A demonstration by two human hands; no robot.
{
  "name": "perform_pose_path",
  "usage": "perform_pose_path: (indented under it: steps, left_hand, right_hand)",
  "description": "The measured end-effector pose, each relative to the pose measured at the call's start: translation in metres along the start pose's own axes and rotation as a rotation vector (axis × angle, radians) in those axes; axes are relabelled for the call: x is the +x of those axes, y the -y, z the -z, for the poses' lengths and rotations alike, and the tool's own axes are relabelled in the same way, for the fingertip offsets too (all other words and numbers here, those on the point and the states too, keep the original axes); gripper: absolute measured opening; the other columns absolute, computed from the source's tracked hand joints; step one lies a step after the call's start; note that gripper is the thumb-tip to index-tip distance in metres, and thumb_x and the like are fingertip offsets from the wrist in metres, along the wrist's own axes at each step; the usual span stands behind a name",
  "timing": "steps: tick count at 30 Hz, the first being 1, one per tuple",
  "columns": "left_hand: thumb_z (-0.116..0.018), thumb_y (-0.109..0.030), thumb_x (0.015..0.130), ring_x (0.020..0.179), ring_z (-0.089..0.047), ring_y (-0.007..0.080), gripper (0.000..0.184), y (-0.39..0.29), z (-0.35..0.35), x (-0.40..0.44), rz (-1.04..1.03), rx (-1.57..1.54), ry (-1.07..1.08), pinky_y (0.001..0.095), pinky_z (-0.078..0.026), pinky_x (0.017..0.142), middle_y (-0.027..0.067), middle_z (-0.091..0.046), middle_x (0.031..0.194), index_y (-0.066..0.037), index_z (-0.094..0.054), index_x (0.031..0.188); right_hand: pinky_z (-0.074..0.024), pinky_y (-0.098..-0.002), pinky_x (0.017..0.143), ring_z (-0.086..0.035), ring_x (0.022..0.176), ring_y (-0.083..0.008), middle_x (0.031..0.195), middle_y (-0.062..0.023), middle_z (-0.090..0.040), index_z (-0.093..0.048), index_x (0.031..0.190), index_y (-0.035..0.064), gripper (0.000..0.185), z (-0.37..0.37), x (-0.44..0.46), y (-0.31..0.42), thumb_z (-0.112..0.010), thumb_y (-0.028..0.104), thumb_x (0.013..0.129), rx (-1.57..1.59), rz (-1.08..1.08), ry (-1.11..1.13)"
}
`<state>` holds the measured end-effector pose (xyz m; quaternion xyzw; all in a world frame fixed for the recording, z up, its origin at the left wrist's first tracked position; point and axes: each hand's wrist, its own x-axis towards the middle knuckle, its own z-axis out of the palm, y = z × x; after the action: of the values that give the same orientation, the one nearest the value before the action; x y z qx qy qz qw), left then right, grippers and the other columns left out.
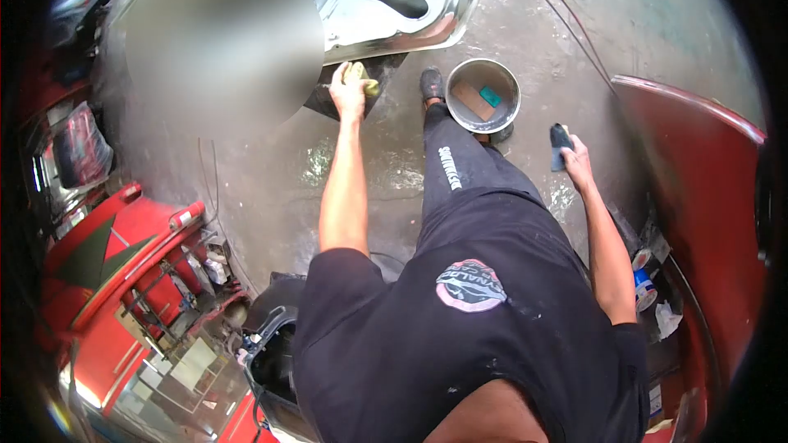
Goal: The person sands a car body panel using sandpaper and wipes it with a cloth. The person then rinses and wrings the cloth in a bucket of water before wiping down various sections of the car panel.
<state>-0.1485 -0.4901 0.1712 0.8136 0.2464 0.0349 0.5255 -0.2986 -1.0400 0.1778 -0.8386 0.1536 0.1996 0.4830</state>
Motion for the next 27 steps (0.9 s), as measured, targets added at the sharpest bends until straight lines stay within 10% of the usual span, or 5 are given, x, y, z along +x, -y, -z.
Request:
perform_pose_path:
  steps: [13, 18, 22, 27]
  left_hand:
    - [-0.069, -0.002, 0.081, 0.106, -0.063, 0.0248, 0.051, -0.079, -0.074, -0.118, 0.452, -0.907, 0.496, 0.0404, -0.058, 0.088, 0.0119, -0.06, 0.117, -0.003, -0.053, 0.129]
    - [-0.065, -0.002, 0.084, 0.106, -0.063, 0.0217, 0.044, -0.12, -0.081, -0.134, 0.584, -0.996, 0.724, 0.0369, -0.055, 0.094, 0.0088, -0.062, 0.116, -0.002, -0.055, 0.126]
    - [-0.065, -0.009, 0.087, 0.1, -0.063, 0.0145, 0.031, -0.16, -0.088, -0.132, 0.459, -1.074, 0.92, 0.035, -0.054, 0.088, 0.0057, -0.064, 0.109, -0.004, -0.061, 0.117]
    - [-0.069, -0.016, 0.087, 0.094, -0.063, 0.0205, 0.069, -0.185, -0.079, -0.13, 0.588, -0.747, 0.924, 0.0341, -0.054, 0.078, 0.0118, -0.059, 0.115, 0.002, -0.034, 0.144]
  right_hand:
    - [-0.0442, -0.0396, 0.106, -0.057, 0.127, -0.0356, 0.134, -0.0239, -0.06, -0.053, 0.142, 0.0047, 0.054, -0.088, 0.048, 0.116, -0.061, 0.029, 0.094, -0.337, 0.293, 0.018]
    - [-0.038, -0.0373, 0.111, -0.048, 0.137, -0.0282, 0.146, -0.0211, -0.052, -0.046, 0.149, 0.0032, 0.069, -0.106, 0.038, 0.191, -0.061, 0.046, 0.097, 0.228, 0.122, 0.131]
    - [-0.0384, -0.0361, 0.11, -0.05, 0.133, -0.0253, 0.142, -0.0171, -0.054, -0.043, 0.15, 0.0037, 0.07, -0.116, 0.026, 0.215, -0.062, 0.045, 0.097, 0.42, 0.192, 0.18]
    - [-0.0521, -0.0295, 0.081, -0.06, 0.098, -0.0134, 0.11, -0.0054, -0.063, -0.06, 0.124, 0.0033, 0.048, -0.114, -0.01, 0.247, -0.072, 0.033, 0.087, 0.319, 0.164, 0.156]
